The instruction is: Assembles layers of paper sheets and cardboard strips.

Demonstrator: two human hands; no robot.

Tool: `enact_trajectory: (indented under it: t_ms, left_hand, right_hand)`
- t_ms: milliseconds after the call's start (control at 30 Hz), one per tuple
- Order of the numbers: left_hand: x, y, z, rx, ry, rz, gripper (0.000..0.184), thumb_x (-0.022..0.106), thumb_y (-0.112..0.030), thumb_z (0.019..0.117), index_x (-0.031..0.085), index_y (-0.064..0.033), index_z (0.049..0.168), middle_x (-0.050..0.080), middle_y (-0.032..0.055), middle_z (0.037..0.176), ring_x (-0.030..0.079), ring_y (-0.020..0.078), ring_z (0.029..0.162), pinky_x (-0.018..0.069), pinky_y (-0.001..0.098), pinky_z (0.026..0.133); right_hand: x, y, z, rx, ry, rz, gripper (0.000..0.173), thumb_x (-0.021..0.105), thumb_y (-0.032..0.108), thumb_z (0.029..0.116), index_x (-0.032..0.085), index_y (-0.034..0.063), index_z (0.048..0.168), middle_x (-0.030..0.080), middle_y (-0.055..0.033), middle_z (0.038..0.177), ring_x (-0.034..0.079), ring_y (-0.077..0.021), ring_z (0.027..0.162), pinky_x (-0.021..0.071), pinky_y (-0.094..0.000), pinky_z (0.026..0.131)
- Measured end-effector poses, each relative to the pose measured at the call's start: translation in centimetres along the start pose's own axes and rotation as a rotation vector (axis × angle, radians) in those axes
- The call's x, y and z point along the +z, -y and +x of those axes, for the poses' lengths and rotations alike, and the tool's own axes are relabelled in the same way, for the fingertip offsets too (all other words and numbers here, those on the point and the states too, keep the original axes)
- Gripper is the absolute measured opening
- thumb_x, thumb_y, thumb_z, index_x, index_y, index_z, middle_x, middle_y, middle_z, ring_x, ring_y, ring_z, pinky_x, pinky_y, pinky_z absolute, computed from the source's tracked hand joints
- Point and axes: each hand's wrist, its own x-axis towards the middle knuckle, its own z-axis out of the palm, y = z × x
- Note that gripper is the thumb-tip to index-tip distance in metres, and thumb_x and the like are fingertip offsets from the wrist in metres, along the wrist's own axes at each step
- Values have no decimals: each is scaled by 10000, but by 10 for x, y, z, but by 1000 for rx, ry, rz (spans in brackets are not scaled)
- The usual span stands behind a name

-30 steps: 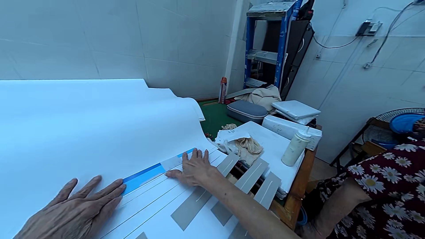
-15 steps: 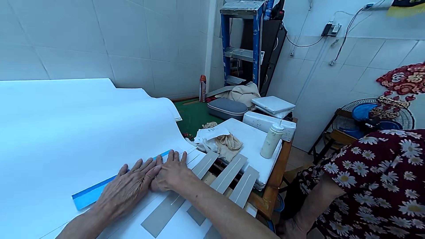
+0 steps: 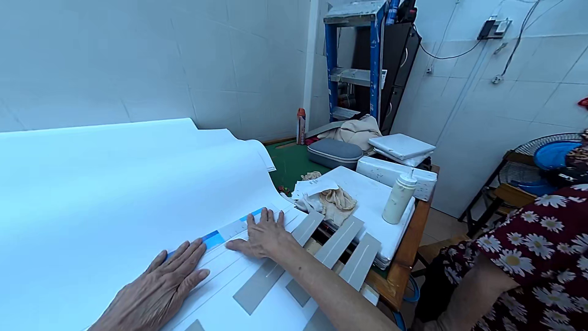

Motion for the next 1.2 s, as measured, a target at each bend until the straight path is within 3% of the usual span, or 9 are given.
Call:
enact_trajectory:
  t_ms: [133,333,467,600,833,1033,1200]
  left_hand:
    - [-30,3,-25,-10,180,-63,655,295,-398,1098,420,110,1491,375,315,1568,337,502,1472,184,694,1182]
    - [-32,2,-27,-36,177,-105,624,273,-355,1114,438,131,1469,393,338,1545,338,535,1457,141,721,1177]
    - [-33,1,-26,-22,164,-121,600,272,-312,1112,460,155,1440,415,352,1522,347,553,1443,153,722,1170]
    - [-36,-1,-26,-26,152,-137,570,293,-284,1112,477,151,1430,439,332,1515,371,525,1443,151,720,1172]
    - [-41,-4,-22,-80,170,-109,568,285,-310,1107,541,93,1414,471,267,1522,398,457,1454,160,693,1188]
    - [-39,5,-18,-56,179,-135,579,269,-316,1118,531,108,1414,469,294,1513,399,493,1440,152,722,1176]
    - [-38,-4,-19,-161,176,-92,545,287,-317,1109,542,29,1444,471,196,1551,382,390,1483,137,658,1213]
  right_hand:
    - [4,-3,2,7,-27,13,973,428,701,980,195,6,1619,92,-338,1657,94,-479,1550,50,-706,1198]
    - [1,1,2,18,-1,-8,982,427,707,976,147,34,1634,57,-338,1661,57,-487,1552,-13,-713,1192]
    - [22,25,-5,-157,-72,-12,827,416,605,1031,200,89,1639,112,-292,1674,74,-466,1558,-65,-709,1192]
    - [26,46,-14,-304,-20,-20,670,373,501,1082,274,124,1627,176,-200,1692,113,-417,1566,-54,-722,1180]
    - [6,-8,2,-148,-48,-30,676,343,505,1089,283,91,1619,200,-128,1701,136,-381,1571,-67,-737,1172]
    - [-5,-25,18,-52,-65,-6,727,305,556,1080,324,41,1592,260,-139,1681,186,-349,1565,-72,-724,1180]
    - [-5,-26,25,-12,-60,-5,817,322,602,1059,276,-17,1592,234,-202,1675,186,-342,1567,-32,-682,1212]
